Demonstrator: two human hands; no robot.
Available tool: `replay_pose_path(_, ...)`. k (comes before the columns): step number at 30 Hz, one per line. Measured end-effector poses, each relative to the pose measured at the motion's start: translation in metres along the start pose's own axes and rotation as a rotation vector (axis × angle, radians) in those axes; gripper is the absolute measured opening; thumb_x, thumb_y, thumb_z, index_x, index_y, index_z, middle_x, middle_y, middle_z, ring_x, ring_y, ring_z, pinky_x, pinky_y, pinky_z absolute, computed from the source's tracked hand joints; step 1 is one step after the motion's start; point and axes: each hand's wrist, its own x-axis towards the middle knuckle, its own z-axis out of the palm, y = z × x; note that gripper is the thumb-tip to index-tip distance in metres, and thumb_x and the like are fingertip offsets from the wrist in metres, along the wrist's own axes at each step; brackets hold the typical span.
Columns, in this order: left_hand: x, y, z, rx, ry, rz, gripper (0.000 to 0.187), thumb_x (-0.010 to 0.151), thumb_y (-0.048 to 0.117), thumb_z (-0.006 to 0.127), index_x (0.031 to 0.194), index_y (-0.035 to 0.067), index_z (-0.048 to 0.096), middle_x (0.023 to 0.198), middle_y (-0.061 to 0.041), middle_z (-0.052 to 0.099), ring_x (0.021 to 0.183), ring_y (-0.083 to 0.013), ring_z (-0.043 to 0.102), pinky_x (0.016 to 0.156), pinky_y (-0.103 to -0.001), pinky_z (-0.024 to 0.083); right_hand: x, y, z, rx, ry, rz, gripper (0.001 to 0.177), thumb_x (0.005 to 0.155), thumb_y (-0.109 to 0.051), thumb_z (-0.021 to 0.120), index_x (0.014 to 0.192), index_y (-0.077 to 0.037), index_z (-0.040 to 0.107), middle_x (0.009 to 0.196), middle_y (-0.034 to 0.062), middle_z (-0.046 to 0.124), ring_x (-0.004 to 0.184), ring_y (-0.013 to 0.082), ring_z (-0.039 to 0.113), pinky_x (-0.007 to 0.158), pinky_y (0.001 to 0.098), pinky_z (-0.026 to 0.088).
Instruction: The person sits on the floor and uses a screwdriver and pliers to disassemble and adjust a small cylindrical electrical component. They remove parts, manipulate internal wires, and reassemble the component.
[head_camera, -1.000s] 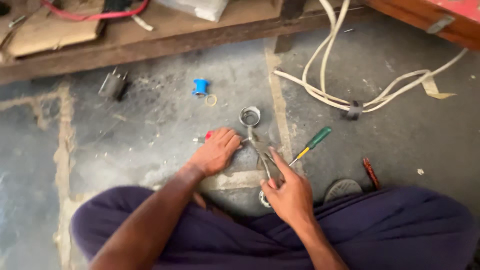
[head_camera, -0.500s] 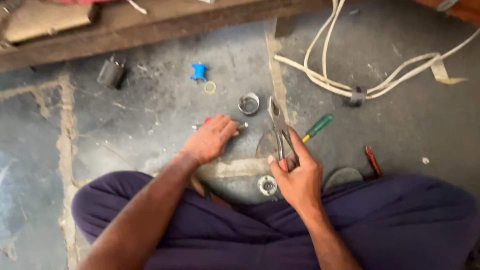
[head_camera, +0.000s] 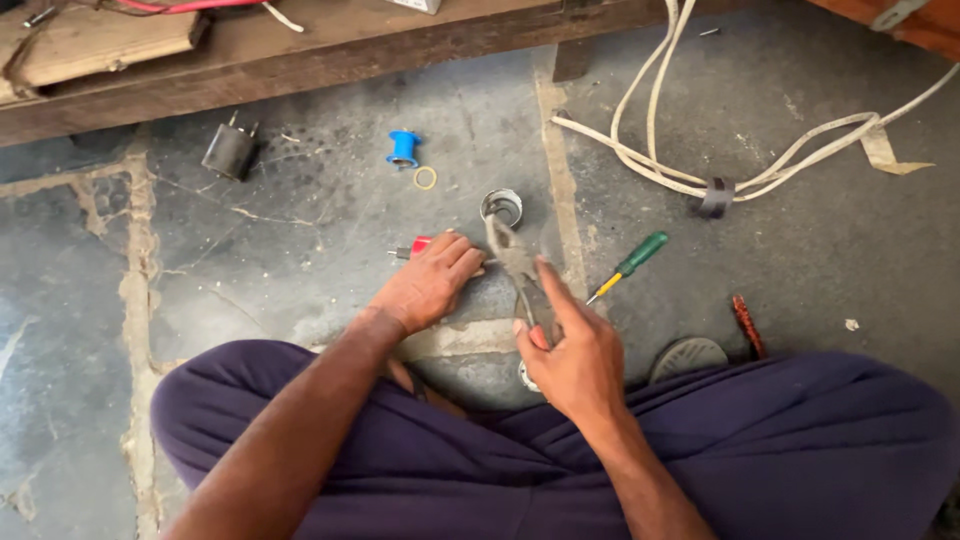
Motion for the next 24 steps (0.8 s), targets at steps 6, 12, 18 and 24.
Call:
replay_pose_path(6,0.003,0.000,-0.001,-0.006,0.001,-0.042,0.026,0.092,0.007,0.061,0.117,0.001,0.060,0.108,-0.016,0.058,0.110,-0.0367,0.055,0.099,-0.045,0.046,0.024,-0.044,-0.037,0.113,0.026,0.225,0.067,0.081,-0.021,0.083,0.143,-0.006,0.061,0.065,0.0001,0.062,0.056,0.0107,0.059,0.053,0.0271,0.049)
replay_pose_path(12,-0.010,0.000,0.010,-0.055,-0.034,-0.086,0.019,0.094,0.010,0.062,0.111,0.003,0.059,0.105,-0.016,0.057,0.107,-0.0381,0.055,0.098,-0.046,0.045,0.011,-0.059,-0.052,0.284,0.403,0.305,0.064,0.085,-0.018,0.074,0.142,-0.002,0.051,0.060,0.0019,0.053,0.048,0.0151,0.049,0.051,0.0326,0.038)
replay_pose_path(18,0.007,-0.003,-0.002,-0.027,-0.022,-0.088,0.022,0.090,0.008,0.061,0.112,0.003,0.060,0.103,-0.016,0.057,0.102,-0.0371,0.055,0.094,-0.047,0.045,0.002,0.005,-0.001,-0.074,-0.050,0.303,0.066,0.072,-0.021,0.075,0.137,-0.014,0.064,0.078,0.0209,0.069,0.070,0.0408,0.068,0.065,0.0495,0.052)
replay_pose_path(24,0.005,0.006,-0.003,0.022,-0.033,-0.069,0.029,0.081,0.008,0.060,0.110,0.005,0.062,0.106,-0.015,0.059,0.106,-0.0360,0.057,0.097,-0.044,0.048,0.009,0.051,-0.012,-0.466,-0.213,0.501,0.065,0.075,-0.025,0.080,0.137,-0.017,0.062,0.093,0.0237,0.071,0.085,0.0459,0.067,0.073,0.0569,0.051)
